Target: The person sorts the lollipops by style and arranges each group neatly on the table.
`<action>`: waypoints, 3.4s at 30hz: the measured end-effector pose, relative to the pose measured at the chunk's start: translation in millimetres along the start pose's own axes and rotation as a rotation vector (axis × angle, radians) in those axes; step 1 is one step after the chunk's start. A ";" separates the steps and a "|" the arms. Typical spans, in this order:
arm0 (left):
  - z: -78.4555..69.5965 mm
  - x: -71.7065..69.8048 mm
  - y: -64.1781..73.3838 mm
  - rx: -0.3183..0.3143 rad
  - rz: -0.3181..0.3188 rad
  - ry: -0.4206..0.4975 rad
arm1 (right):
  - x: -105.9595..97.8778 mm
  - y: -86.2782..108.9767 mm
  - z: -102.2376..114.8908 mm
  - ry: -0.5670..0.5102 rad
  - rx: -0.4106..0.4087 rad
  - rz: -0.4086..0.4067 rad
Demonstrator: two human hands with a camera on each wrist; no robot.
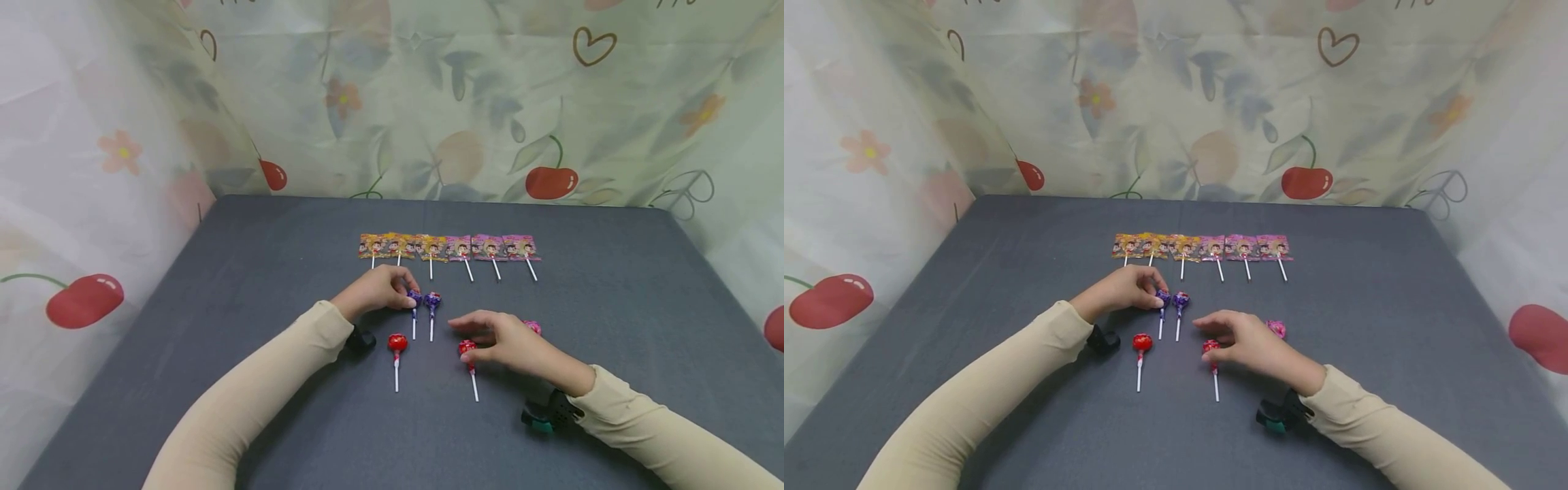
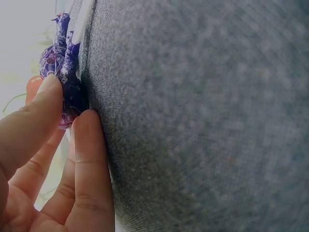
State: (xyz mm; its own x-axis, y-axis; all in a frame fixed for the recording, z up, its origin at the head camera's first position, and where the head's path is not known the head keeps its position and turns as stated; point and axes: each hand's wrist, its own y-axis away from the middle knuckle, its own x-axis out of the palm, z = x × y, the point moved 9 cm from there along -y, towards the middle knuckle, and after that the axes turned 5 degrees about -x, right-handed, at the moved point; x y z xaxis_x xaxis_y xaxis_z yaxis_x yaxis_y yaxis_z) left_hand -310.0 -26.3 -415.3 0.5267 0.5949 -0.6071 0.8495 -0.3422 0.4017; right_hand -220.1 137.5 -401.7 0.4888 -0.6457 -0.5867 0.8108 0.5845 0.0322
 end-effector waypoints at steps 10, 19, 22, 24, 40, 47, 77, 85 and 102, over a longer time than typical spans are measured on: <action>1.2 1.7 -0.4 -0.011 -0.004 0.009 | 1.7 2.4 -3.7 0.018 0.028 0.069; 2.4 2.1 -2.1 -0.017 -0.002 0.017 | -3.1 -2.7 -0.4 0.160 0.023 0.089; 1.9 1.8 -2.1 -0.015 -0.004 0.012 | -9.6 -8.0 2.1 0.167 0.043 0.072; 1.6 1.5 -2.1 -0.014 -0.006 0.010 | -16.5 -12.9 4.2 0.170 0.057 0.043; 3.6 1.1 -3.8 -0.020 -0.011 0.012 | -38.2 -61.9 -10.1 0.149 0.115 -0.095; 2.2 1.5 -3.2 -0.019 0.001 0.013 | -31.4 -70.1 -13.6 0.216 0.094 -0.056; 1.1 0.8 -3.3 -0.025 -0.001 0.015 | -28.0 -71.9 -14.9 0.216 0.093 -0.021; 2.0 1.7 -4.1 -0.027 0.004 0.027 | -34.4 -65.1 -1.2 0.070 0.108 -0.089; -2.0 -0.1 0.3 0.025 -0.019 0.007 | 26.2 -53.8 44.8 -0.074 -0.093 0.028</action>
State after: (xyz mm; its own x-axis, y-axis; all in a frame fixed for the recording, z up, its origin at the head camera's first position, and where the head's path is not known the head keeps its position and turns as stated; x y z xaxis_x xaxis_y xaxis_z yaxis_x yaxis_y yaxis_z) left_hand -310.0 -25.0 -413.7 0.5100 0.6066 -0.6098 0.8601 -0.3487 0.3724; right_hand -236.5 67.0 -382.6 0.5359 -0.6613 -0.5249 0.7650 0.6433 -0.0295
